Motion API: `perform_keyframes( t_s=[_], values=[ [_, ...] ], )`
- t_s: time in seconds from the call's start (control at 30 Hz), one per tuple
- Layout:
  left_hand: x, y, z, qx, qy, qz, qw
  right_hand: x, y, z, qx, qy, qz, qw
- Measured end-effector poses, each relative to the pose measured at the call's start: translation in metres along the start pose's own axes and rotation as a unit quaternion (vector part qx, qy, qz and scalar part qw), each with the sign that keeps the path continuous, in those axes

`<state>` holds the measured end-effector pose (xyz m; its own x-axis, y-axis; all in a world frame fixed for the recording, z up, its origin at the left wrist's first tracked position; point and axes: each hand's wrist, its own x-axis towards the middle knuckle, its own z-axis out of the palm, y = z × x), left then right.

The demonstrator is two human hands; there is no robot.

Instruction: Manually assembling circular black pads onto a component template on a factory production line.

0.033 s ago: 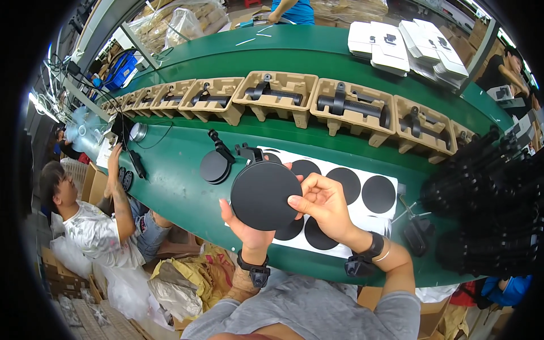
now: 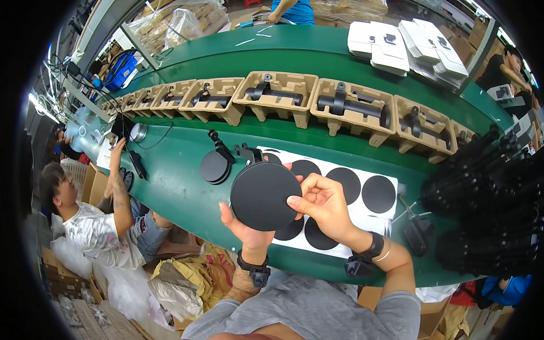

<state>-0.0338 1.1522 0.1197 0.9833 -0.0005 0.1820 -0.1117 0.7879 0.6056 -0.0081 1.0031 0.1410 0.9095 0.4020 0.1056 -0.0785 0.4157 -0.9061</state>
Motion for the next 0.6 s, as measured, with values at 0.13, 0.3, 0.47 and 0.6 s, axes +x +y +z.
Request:
perform_keyframes(
  t_s=[0.13, 0.3, 0.47, 0.6],
  values=[
    [0.003, 0.003, -0.003, 0.032, -0.049, 0.006, 0.998, 0.000, 0.000, 0.006, -0.002, 0.006, -0.005, 1.000],
    [0.002, 0.006, -0.006, 0.022, -0.051, -0.006, 0.998, -0.001, 0.005, 0.009, -0.008, 0.002, -0.027, 1.000],
    [0.002, 0.009, -0.009, -0.024, -0.073, -0.012, 0.997, -0.002, 0.003, 0.016, -0.026, 0.015, -0.023, 0.999],
    [-0.001, 0.009, -0.011, -0.025, -0.071, -0.010, 0.997, -0.005, 0.006, 0.021, -0.008, 0.021, -0.029, 0.999]
  ],
)
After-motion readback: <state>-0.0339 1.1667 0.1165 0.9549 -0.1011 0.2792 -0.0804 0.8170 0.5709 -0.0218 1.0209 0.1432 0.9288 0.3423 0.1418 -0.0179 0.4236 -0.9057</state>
